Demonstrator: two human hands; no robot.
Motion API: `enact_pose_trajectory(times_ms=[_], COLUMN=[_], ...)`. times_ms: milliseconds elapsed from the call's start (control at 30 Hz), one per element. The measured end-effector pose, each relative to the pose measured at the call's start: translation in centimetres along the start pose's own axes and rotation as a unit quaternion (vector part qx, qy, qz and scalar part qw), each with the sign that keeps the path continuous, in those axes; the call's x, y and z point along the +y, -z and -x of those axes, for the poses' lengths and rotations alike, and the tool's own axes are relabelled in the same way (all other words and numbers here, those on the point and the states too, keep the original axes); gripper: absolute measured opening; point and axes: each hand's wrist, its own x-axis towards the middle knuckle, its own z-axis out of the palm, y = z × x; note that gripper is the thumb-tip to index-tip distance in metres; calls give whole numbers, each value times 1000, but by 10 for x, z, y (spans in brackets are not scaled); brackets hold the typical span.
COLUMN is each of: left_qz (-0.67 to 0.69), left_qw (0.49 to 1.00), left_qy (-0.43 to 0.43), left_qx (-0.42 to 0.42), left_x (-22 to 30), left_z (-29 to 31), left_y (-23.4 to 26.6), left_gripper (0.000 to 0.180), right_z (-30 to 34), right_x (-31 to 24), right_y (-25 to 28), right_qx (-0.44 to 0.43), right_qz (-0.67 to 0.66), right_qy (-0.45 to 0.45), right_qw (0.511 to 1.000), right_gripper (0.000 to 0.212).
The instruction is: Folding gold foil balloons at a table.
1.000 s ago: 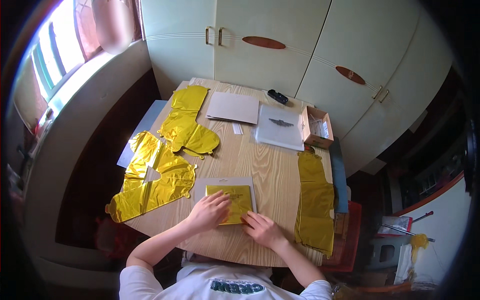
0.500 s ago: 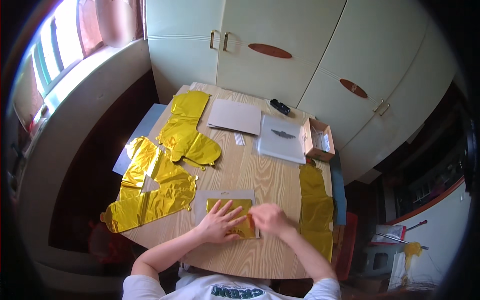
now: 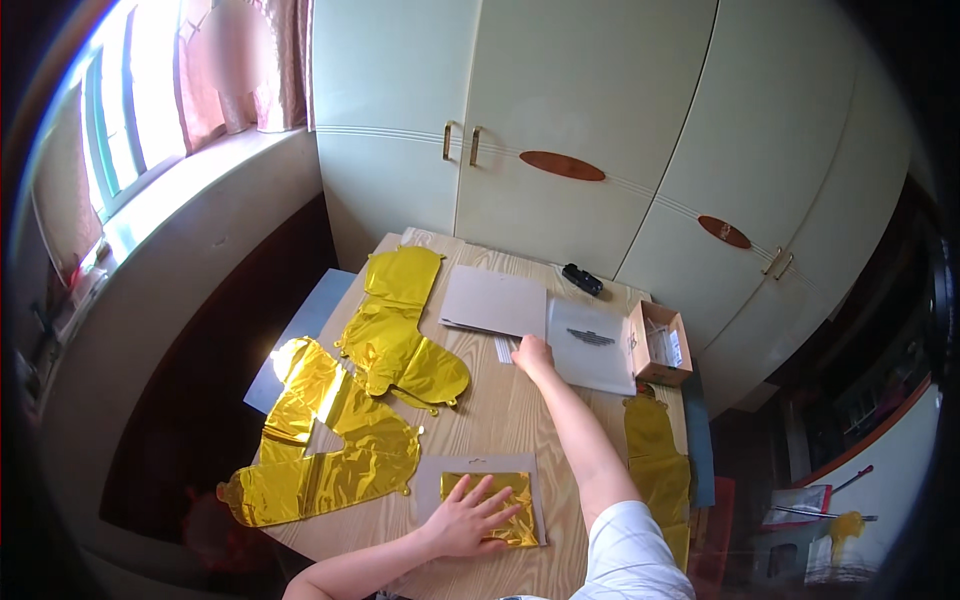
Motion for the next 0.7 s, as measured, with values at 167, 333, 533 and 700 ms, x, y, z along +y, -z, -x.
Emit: enact_pose_trajectory(times_ms=[167, 333, 533, 700], left_qz=[5, 3, 16, 72], left_qw=[1000, 1000, 1000, 993], left_qy=[0, -9, -19, -88], left_qx=[-2, -9, -19, 18], left_x=[1, 2, 3, 2], left_z=[2, -2, 3, 3], left_y=[0, 7, 13, -1], left_gripper=[68, 79, 81, 70], right_z=[17, 71, 256, 413], right_x=[-4, 21, 75, 99], right_y=[14, 30, 57, 60], right_qx=[-27, -35, -25, 29], right_qz=[34, 57, -201, -259], right_qy=[-16, 21, 97, 94], right_qw=[999, 998, 974, 961], right_gripper=[35, 36, 14, 11])
